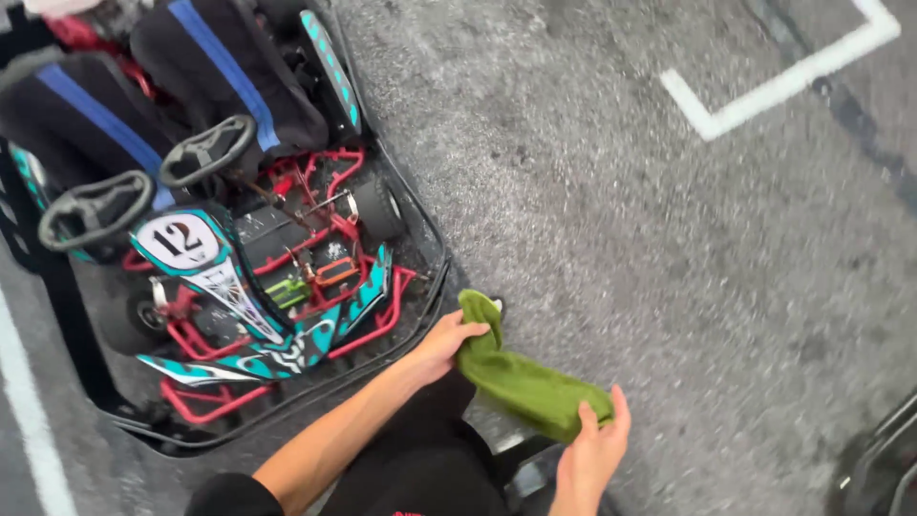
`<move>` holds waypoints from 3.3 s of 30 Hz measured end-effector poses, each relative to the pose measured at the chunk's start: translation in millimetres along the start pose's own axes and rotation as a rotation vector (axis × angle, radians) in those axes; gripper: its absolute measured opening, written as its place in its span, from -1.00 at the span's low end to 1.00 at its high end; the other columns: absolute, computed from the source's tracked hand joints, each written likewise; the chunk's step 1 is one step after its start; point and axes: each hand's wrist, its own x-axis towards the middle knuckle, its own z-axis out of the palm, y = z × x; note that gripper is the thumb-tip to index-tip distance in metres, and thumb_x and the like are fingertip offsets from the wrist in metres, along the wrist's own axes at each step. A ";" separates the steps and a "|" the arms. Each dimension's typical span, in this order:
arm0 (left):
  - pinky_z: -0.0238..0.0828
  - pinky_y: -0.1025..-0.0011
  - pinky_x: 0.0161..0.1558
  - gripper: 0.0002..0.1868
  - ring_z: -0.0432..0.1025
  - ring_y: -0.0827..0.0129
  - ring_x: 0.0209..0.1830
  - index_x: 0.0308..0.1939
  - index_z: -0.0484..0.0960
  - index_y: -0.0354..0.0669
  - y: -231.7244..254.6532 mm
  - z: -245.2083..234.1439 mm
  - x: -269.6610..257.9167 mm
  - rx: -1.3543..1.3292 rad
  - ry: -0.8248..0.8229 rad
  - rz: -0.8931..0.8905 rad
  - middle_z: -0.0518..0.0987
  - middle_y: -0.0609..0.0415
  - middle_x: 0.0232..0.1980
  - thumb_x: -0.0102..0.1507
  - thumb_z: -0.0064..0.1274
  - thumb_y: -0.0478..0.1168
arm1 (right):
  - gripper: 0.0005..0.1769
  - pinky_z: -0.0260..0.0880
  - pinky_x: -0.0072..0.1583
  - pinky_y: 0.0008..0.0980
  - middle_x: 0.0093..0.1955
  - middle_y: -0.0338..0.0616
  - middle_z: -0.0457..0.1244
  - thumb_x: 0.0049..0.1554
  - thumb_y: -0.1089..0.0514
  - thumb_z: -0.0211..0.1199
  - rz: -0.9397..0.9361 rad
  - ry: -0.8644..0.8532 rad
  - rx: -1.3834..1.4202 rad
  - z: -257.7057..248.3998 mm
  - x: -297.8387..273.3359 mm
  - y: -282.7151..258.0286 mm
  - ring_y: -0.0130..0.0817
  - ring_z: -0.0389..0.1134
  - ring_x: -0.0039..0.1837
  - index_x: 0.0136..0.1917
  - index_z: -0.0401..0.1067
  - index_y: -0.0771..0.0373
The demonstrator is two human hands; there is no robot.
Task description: Clean several go-karts by wiping down the steering wheels, bumpers, and side panels with a cloth.
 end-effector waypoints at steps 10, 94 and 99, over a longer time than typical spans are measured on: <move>0.52 0.20 0.03 -0.72 0.53 0.22 0.02 0.09 0.54 -0.23 120.0 55.2 120.6 -0.300 0.304 0.246 0.63 -0.02 -0.01 0.31 -0.02 -0.27 | -0.26 0.34 0.36 -0.06 0.45 -0.06 0.14 0.13 0.44 0.07 -0.212 -0.236 0.260 130.4 182.3 -148.7 -0.19 0.24 0.41 0.54 0.02 0.19; 0.26 0.22 0.30 -0.49 0.35 0.09 0.24 0.34 0.32 -0.34 486.9 -535.6 713.6 -0.955 2.080 0.080 0.40 -0.15 0.25 0.29 0.01 -0.47 | -0.53 0.06 0.42 -0.23 0.49 -0.13 0.10 0.29 -0.03 -0.16 -2.013 -2.796 -1.848 1457.0 609.0 568.2 -0.21 0.06 0.50 0.38 0.28 0.10; 0.27 0.22 0.33 -0.51 0.35 0.07 0.25 0.33 0.33 -0.35 477.1 -519.7 720.7 -0.935 2.092 0.075 0.39 -0.16 0.25 0.31 -0.02 -0.48 | -0.57 0.40 0.23 -0.19 0.24 -0.05 0.35 0.18 -0.05 -0.01 -2.258 -2.659 -1.496 1238.7 535.4 550.9 -0.14 0.33 0.32 0.11 0.55 0.16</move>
